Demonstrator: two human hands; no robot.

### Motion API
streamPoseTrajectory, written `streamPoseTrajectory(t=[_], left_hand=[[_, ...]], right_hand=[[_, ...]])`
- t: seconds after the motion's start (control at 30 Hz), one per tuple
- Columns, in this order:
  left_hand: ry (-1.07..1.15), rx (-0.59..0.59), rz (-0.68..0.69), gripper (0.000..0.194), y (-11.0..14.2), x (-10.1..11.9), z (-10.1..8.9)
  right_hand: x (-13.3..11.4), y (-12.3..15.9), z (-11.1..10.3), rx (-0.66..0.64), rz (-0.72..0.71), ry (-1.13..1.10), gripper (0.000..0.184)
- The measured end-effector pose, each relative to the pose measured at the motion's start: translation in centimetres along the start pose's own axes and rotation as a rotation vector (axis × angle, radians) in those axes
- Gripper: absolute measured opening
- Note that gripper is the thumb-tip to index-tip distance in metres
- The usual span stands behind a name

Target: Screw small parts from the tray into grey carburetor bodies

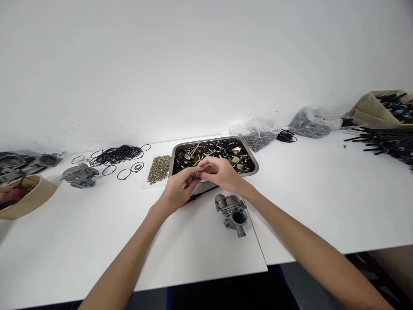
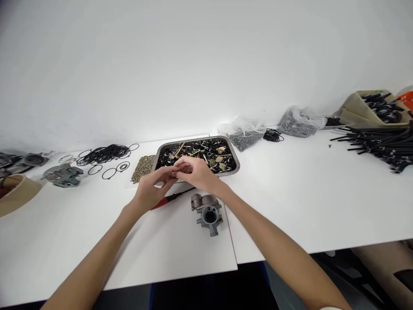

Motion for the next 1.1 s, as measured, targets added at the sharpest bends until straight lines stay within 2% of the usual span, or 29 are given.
streamPoseTrajectory(t=[0.1, 0.17, 0.23, 0.33, 0.47, 0.67, 0.83, 0.97, 1.1], left_hand=[[0.117, 0.033, -0.132, 0.023, -0.5, -1.0, -0.7], [0.168, 0.134, -0.211, 0.020, -0.9, -1.8, -1.7], [0.212, 0.265, -0.296, 0.020, -1.1, -2.9, -3.0], [0.356, 0.374, -0.435, 0.024, -1.2, -4.7, -4.1], [0.551, 0.368, -0.536, 0.031, -1.2, -6.1, -4.3], [0.707, 0.355, -0.519, 0.031, -1.0, -6.0, -3.7], [0.747, 0.335, -0.531, 0.030, -0.8, -5.3, -3.4], [0.778, 0.370, -0.522, 0.032, -0.7, -5.2, -3.4], [0.786, 0.388, -0.517, 0.031, -0.8, -4.8, -3.2]], right_hand=[[0.3, 0.0, -1.4, 0.018, 0.028, 0.084, 0.022], [0.7, -0.4, -2.8, 0.075, 0.029, 0.213, 0.021], [1.4, -1.2, -3.8, 0.080, 0.039, 0.357, 0.021], [3.0, -3.4, -3.7, -0.067, 0.066, 0.596, 0.023], [5.0, -5.7, -2.6, -0.238, 0.085, 0.793, 0.022], [6.1, -5.6, -3.0, -0.260, 0.050, 0.797, 0.022], [5.3, -5.6, -2.6, -0.234, -0.028, 0.785, 0.017], [3.2, -5.5, -0.8, -0.203, -0.187, 0.550, 0.015], [2.3, -4.8, 1.1, -0.216, -0.066, 0.282, 0.042]])
Point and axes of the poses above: each hand's wrist, its own y-axis away from the middle knuckle, its own z-axis out of the palm, x = y × z, the point moved 4 cm from there along -y, towards the middle knuckle, and after that the axes turned 9 degrees about -z, right-handed, at the moved point
